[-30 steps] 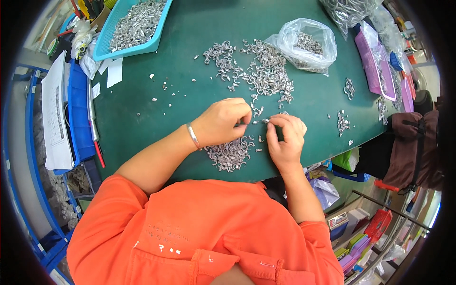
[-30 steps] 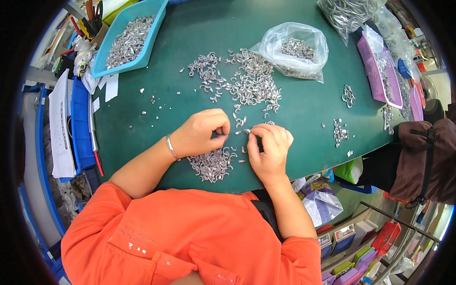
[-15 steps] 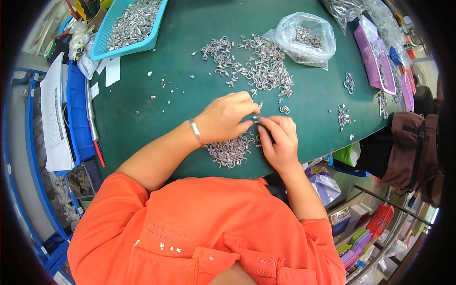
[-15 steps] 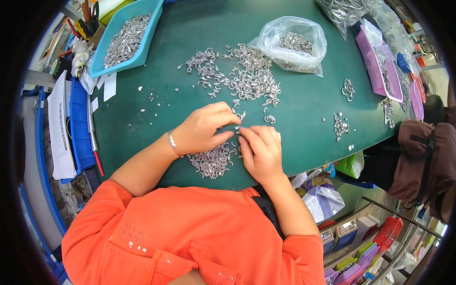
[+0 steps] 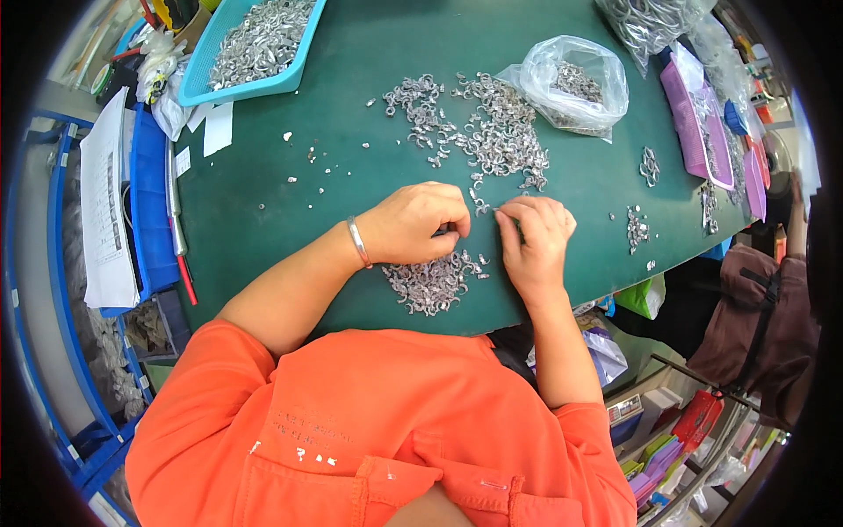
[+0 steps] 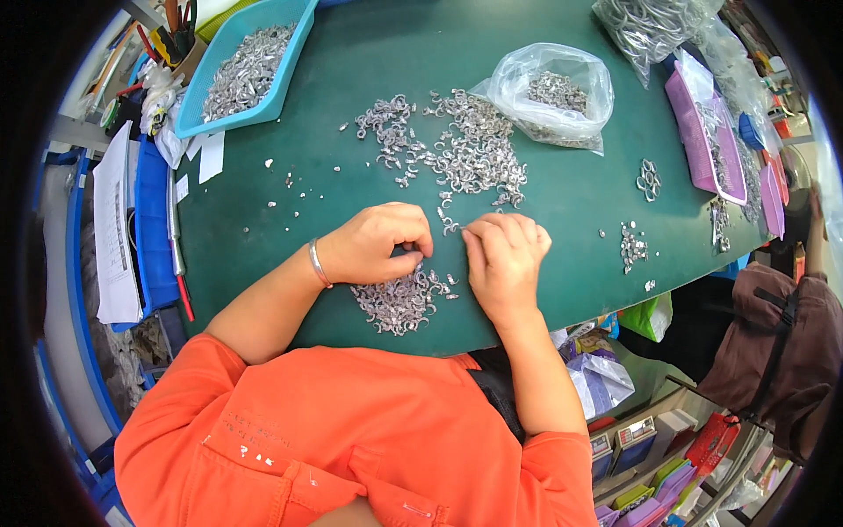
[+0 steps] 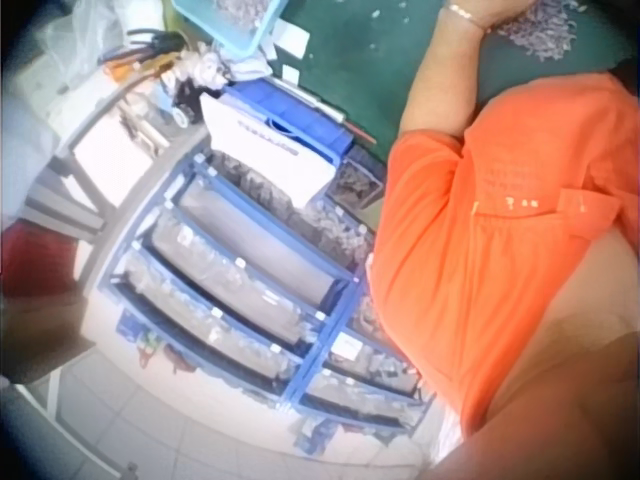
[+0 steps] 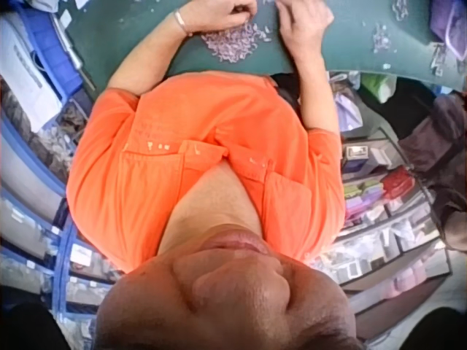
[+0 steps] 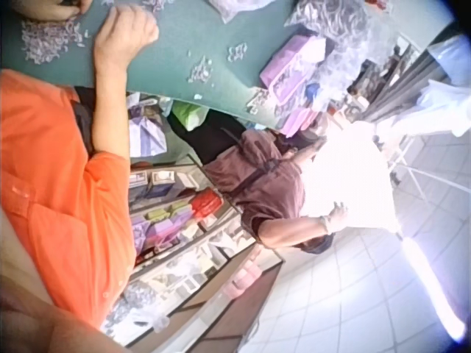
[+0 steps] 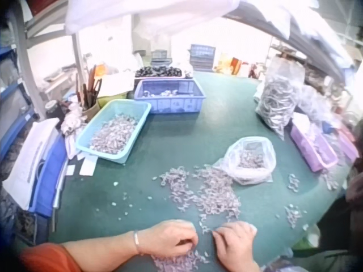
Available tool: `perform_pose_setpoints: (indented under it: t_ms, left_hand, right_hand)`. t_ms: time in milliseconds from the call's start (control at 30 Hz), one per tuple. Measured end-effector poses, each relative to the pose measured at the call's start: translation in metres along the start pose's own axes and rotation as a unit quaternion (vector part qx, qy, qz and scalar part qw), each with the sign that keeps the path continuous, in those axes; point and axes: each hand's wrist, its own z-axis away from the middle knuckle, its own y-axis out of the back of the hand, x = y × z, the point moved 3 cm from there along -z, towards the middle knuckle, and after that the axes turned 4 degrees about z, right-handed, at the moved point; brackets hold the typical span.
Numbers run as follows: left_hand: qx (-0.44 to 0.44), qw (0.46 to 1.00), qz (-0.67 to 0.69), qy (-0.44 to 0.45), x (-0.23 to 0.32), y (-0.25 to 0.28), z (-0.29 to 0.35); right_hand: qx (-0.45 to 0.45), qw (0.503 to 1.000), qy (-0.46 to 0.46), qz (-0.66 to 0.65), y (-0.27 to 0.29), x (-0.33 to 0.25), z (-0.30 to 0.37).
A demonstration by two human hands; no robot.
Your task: The person assembles small metal parts by hand on a green workbench, picking up components and joining them together. They occasionally pause to adjust their head-mounted camera and handle a plastic bag of parts.
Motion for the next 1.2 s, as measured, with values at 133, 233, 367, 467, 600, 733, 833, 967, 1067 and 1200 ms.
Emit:
perform_pose_setpoints:
  t_ms: [133,233,367,467,600,733,833,967,1067,1200]
  left_hand:
    - [0.067,0.997,-0.028,0.016,-0.005,-0.002,-0.002]
    - [0.089,0.994,-0.065,0.025,-0.004,-0.004,-0.004]
    - [0.118,0.991,-0.05,0.029,-0.008,-0.006,-0.003]
    - [0.126,0.989,-0.072,0.025,-0.005,-0.008,-0.003]
    - [0.136,0.985,-0.1,0.032,-0.004,-0.012,-0.003]
    - [0.157,0.976,-0.152,0.017,-0.004,-0.018,-0.006]
    - [0.157,0.971,-0.181,0.015,-0.005,-0.02,-0.006]
    - [0.146,0.978,-0.143,0.041,-0.005,-0.017,-0.004]
    - [0.138,0.979,-0.151,0.014,0.0,-0.017,-0.007]
    - [0.049,0.993,-0.109,-0.015,-0.002,-0.012,-0.004]
  right_hand:
    - [-0.022,0.994,-0.008,-0.104,0.009,-0.005,0.01]
    - [-0.109,0.978,0.044,-0.175,0.016,-0.024,-0.001]
    - [-0.048,0.999,-0.014,0.009,-0.002,-0.013,-0.004]
    - [-0.045,0.999,-0.002,0.01,-0.006,-0.004,0.001]
    - [-0.053,0.997,0.006,-0.049,0.003,-0.007,0.012]
    - [-0.04,0.998,-0.042,0.016,-0.001,-0.006,0.01]
    - [-0.048,0.999,-0.011,0.02,-0.006,-0.004,0.006]
    - [-0.037,0.999,0.014,-0.012,-0.001,-0.005,0.015]
    - [-0.037,0.999,-0.022,0.01,-0.001,-0.009,0.009]
    - [-0.1,0.992,0.058,-0.059,0.003,-0.015,0.005]
